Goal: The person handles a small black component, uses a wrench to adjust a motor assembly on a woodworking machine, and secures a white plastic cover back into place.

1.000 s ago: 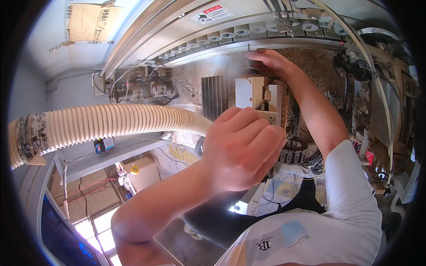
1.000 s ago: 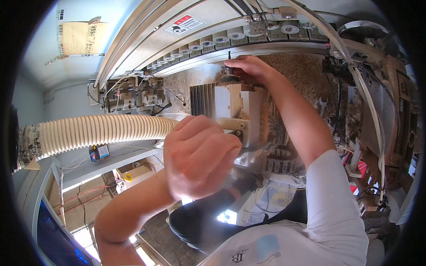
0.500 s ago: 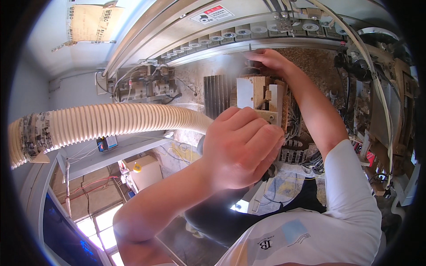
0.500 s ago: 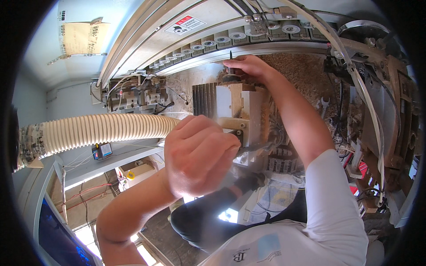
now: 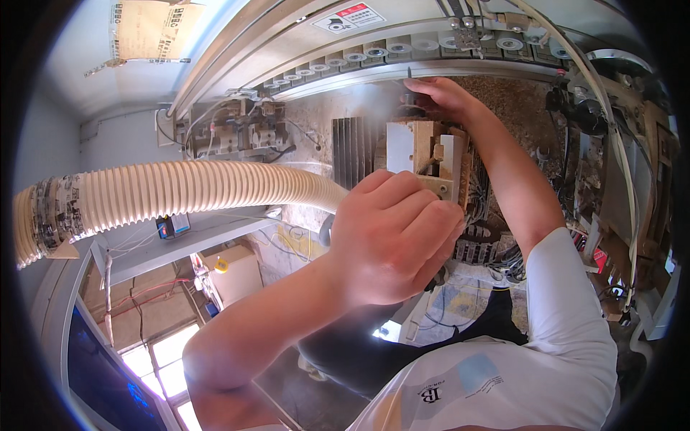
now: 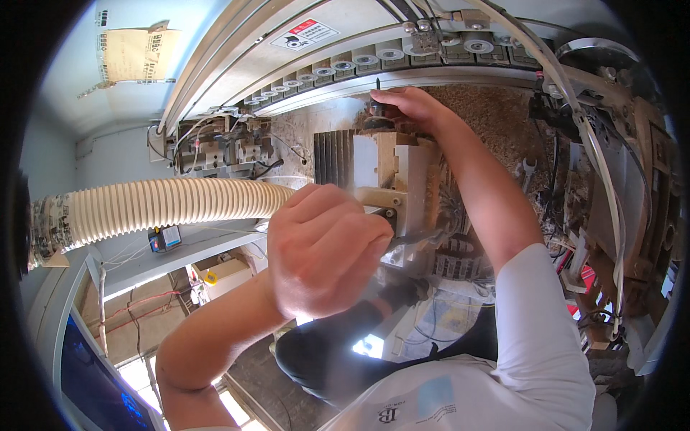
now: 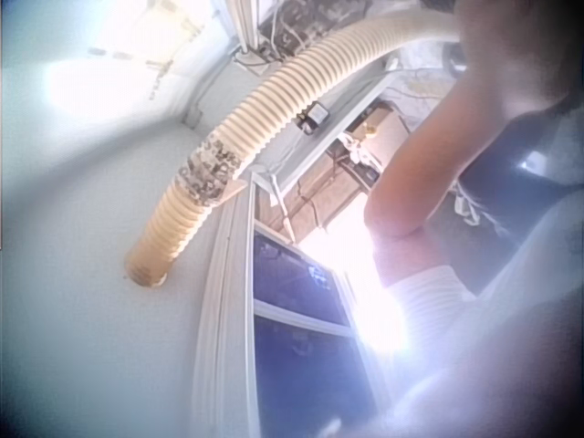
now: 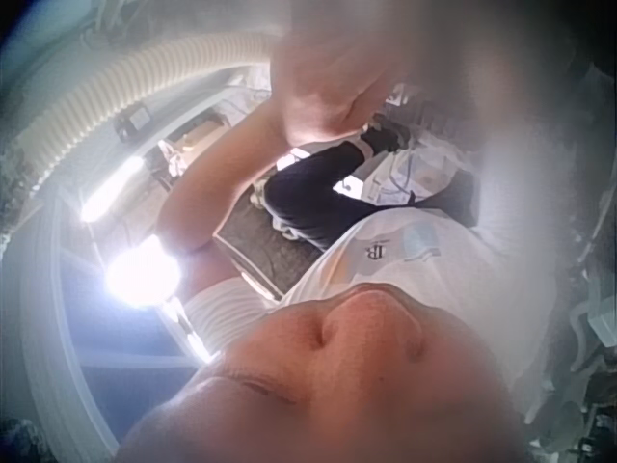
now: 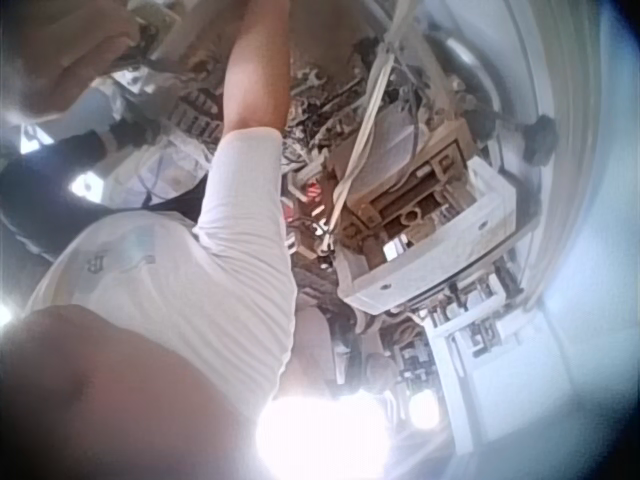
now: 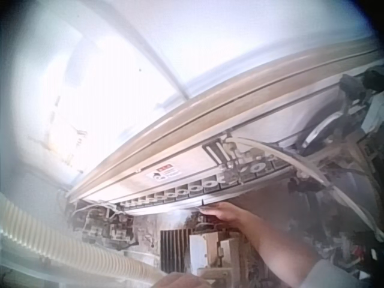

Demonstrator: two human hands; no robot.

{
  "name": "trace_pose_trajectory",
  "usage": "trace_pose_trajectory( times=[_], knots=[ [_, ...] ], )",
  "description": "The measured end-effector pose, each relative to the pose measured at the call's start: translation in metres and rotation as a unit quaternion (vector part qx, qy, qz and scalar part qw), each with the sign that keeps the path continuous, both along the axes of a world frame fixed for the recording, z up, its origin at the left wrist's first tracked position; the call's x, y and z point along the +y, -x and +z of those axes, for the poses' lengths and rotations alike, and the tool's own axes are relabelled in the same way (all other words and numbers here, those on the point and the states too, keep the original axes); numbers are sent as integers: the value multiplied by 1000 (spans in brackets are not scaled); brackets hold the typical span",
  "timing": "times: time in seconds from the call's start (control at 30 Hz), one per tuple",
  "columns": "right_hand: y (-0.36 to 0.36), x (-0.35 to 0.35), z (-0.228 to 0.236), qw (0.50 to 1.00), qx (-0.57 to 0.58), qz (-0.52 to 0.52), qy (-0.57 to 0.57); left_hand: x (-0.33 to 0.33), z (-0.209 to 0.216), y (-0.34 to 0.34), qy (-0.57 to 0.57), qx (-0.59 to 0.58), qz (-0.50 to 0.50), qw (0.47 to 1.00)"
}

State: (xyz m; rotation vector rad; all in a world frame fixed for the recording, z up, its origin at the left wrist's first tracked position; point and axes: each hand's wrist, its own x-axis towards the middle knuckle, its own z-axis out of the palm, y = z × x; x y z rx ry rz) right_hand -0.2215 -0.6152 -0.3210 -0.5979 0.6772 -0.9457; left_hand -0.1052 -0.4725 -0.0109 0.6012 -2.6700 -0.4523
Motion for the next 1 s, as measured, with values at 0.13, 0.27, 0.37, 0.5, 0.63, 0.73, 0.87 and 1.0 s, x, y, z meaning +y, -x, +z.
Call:
trace_pose_trajectory(
  times=[0.13,0.27,0.37,0.5,0.63,0.73,0.87,1.0],
  knots=[
    [-1,3,4,999,29,10,-8,1,-2,-2,2,10,4,1000],
    [2,7,11,999,46,20,-10,2,0,-2,17,-7,-4,1000],
    [7,8,16,995,87,25,-27,2,2,-3,22,-19,-5,1000],
    [11,12,42,985,164,20,-50,2,0,-8,23,1,0,1000],
    [-3,16,58,989,115,38,-87,-7,-2,-20,-24,113,11,993],
    [11,44,119,988,60,46,-138,-23,-6,-36,-249,265,138,921],
    [13,13,56,990,120,46,-61,-85,-109,-80,-266,181,305,896],
    [10,19,64,989,136,39,-47,-91,-180,-77,-180,-53,369,910]
  ],
)
